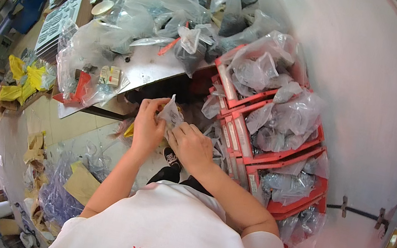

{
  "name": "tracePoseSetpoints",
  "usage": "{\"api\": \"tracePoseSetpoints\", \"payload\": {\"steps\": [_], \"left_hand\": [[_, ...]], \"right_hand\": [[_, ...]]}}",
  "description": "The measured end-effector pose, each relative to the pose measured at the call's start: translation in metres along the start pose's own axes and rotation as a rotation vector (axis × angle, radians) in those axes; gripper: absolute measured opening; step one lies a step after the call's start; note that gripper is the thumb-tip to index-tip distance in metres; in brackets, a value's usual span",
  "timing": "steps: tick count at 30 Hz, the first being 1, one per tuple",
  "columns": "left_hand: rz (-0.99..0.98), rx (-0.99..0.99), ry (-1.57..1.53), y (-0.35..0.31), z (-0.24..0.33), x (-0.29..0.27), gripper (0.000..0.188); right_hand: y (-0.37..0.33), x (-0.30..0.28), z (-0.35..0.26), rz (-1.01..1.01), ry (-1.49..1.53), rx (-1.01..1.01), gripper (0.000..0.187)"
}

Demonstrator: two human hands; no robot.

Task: The person handles yellow blister packs of hardware, placing them on a blue machine and then moving to a red crate to sort small plastic bags containing screws and fasteners. The person repeatedly picks up, inspects, and places bags into the crate compartments.

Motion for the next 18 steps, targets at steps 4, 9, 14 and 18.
{"api": "tracePoseSetpoints", "payload": {"steps": [4, 9, 14, 18], "left_hand": [[0.02, -0.012, 0.032, 0.005, 0.006, -0.005, 0.053], [0.07, 0.054, 0.04, 0.005, -0.003, -0.013, 0.055], [0.173, 0.126, -0.022, 0.0, -0.014, -0.023, 0.057], [0.234, 0.312, -0.134, -0.007, -0.031, -0.042, 0.057]], "right_hand": [[0.025, 0.025, -0.005, -0.052, 0.124, 0.194, 0.013], [0.057, 0.053, 0.014, -0.432, 0.601, 0.625, 0.025], [0.075, 0.053, -0.011, -0.082, 0.5, 0.342, 0.021], [0.089, 0.042, -0.049, 0.078, 0.235, 0.02, 0.015]]}}
Point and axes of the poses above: each hand's wrist, its own y-axis towards the middle knuckle, its own x-axis out of the palm, z = x × y, the point moved 4 cm from there along y, towards the middle knuckle, and after that the axes turned 14 degrees about x, right-handed, at the moved point
